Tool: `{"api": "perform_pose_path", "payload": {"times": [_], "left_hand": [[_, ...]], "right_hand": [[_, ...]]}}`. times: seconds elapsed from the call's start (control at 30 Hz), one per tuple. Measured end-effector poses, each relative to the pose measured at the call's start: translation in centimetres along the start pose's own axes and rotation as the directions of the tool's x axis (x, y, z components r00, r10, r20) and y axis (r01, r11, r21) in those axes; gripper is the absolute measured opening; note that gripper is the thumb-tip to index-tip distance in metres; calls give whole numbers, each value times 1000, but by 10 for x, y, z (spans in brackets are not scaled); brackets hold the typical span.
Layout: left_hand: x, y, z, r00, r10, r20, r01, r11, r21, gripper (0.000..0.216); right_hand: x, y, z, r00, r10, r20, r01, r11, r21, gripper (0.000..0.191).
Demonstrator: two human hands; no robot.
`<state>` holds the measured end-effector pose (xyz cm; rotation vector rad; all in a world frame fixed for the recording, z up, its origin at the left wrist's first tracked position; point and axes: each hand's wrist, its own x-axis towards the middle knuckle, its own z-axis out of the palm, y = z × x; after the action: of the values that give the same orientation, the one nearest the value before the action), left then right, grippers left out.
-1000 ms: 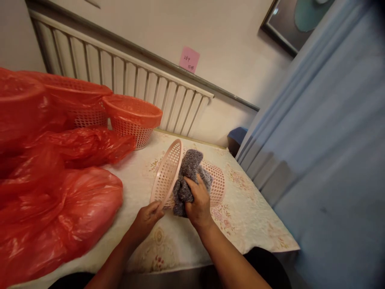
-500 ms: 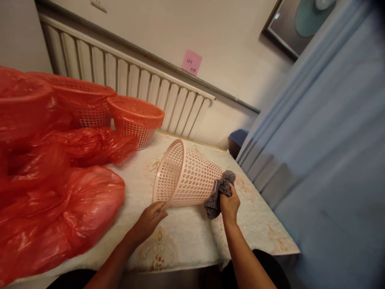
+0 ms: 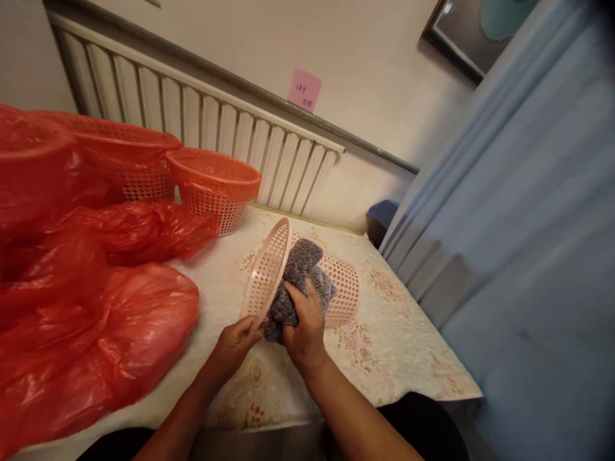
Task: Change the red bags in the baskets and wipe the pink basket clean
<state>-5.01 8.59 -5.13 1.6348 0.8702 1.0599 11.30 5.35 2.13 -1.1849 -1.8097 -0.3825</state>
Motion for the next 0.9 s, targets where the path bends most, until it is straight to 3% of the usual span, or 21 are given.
{"api": "perform_pose_path", "payload": {"times": [0.1,0.23,0.3,0.4,0.47,0.5,0.63,0.77,0.9], "left_hand": [[1,-2,1,1000,-5,-13,5,1000,19,32],[0,3,4,1000,-2,-15,2,1000,-3,29],[-2,7,5,999,-5,35,7,999,-52,28],[-3,9,5,994,-24,105,38,989,-141,30],[-3,5,5,994,-31,109,49,986,-162,32],[-3,3,5,995,-29,96,42,988,-145,34],[0,-10,8,1000,25,7,-25,999,20,46],[3,-18,9,998,63,-4,-63,993,104,50],[4,-19,7,997,71,18,-72,992,104,48]], "right_hand": [[-12,33,-6,998,56,-32,-57,998,-36,61],[-33,83,-29,948,279,-154,-292,954,-69,59],[-44,101,-44,877,430,-214,-452,890,-64,60],[-54,116,-61,713,643,-279,-675,737,-28,57],[-56,118,-67,627,719,-299,-753,658,5,55],[-56,117,-67,607,734,-303,-768,641,15,55],[-41,100,-58,657,689,-306,-718,696,24,54],[-20,66,-38,804,540,-250,-550,834,31,54],[-6,20,-16,958,254,-131,-255,967,14,65]]}}
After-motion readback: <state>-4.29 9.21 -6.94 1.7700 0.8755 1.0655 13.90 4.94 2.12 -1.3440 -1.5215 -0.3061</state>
